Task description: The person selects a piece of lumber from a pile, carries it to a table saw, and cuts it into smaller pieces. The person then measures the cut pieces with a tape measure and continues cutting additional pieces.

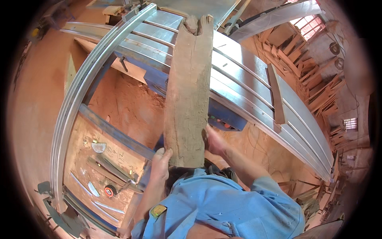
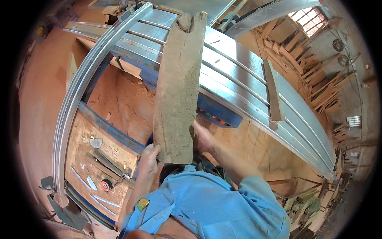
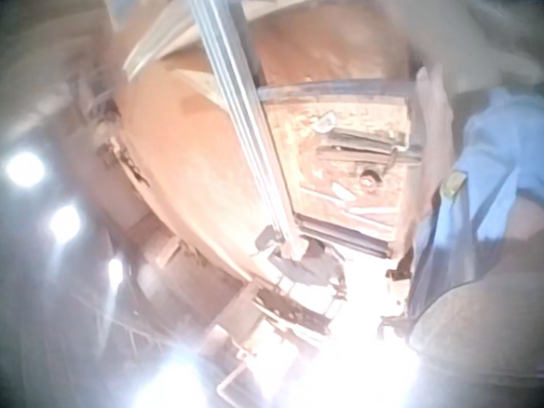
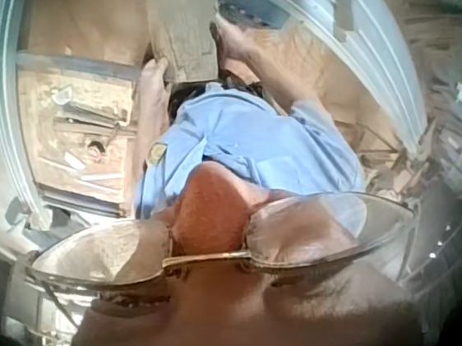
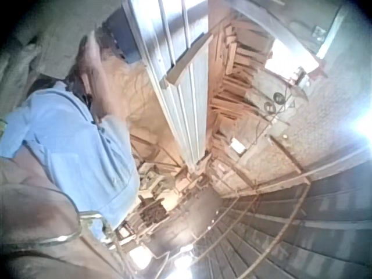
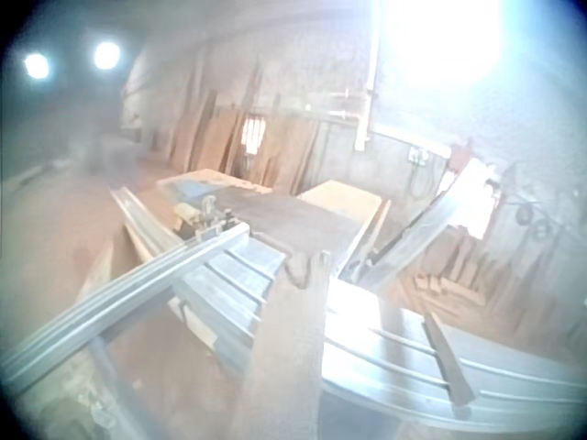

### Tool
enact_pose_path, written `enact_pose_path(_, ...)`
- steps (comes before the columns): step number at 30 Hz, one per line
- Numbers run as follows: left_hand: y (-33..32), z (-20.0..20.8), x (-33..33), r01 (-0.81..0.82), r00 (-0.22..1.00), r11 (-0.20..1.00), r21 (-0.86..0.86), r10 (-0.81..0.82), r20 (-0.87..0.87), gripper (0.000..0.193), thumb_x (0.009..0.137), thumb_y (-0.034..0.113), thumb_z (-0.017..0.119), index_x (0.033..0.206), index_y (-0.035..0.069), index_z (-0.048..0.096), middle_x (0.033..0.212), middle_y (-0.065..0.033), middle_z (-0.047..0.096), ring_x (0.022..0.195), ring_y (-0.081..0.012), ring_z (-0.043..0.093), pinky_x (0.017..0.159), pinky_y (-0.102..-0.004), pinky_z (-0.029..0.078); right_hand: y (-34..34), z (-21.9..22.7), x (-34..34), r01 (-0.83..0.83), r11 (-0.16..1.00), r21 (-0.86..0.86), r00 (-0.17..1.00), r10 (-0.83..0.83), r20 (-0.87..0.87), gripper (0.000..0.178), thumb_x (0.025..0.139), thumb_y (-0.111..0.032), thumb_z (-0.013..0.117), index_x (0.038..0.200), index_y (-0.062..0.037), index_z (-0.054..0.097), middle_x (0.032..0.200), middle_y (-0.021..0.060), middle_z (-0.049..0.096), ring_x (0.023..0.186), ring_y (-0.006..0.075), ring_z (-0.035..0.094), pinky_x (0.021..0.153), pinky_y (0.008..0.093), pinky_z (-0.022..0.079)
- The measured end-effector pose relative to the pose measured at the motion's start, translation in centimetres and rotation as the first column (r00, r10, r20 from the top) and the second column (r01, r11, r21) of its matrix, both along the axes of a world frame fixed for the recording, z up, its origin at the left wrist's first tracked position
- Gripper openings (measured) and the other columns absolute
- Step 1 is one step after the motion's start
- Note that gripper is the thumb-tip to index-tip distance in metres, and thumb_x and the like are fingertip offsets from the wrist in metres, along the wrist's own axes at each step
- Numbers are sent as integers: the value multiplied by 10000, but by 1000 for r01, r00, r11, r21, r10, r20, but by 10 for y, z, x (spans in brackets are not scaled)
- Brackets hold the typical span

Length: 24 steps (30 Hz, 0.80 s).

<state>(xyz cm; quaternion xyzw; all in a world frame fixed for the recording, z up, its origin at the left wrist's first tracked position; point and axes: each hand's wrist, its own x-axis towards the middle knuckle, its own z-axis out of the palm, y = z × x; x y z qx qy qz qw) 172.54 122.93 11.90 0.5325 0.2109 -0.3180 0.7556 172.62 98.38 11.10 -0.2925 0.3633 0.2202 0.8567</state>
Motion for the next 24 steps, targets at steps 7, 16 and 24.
enact_pose_path(7,-85,-11,-61,202,979,977,72,-201,-17,493,1004,263,575,1264,-136,446,1143,-204,627,1004,-272,643,889,-393,524,-53,-23,-122,-37,999,-1,999,37,34,562,986,-437,565,1400,-67,479,1377,126,561,1298,272,509,1072,479,428)
enact_pose_path(16,-175,-24,-113,474,874,880,23,-467,-136,408,999,301,570,1234,-25,503,1109,-128,626,895,-196,631,681,-340,565,-165,-50,-193,-30,985,-168,994,47,101,585,953,-443,626,1358,-36,515,1320,105,599,1187,224,572,998,371,454)
enact_pose_path(24,-205,-35,-106,631,771,776,28,-622,-137,465,963,356,637,1071,-83,530,937,-115,603,748,-151,618,614,-285,541,-180,-94,-252,317,948,-28,947,-315,58,641,976,-503,527,1449,-77,456,1463,102,503,1342,311,464,1130,512,340)
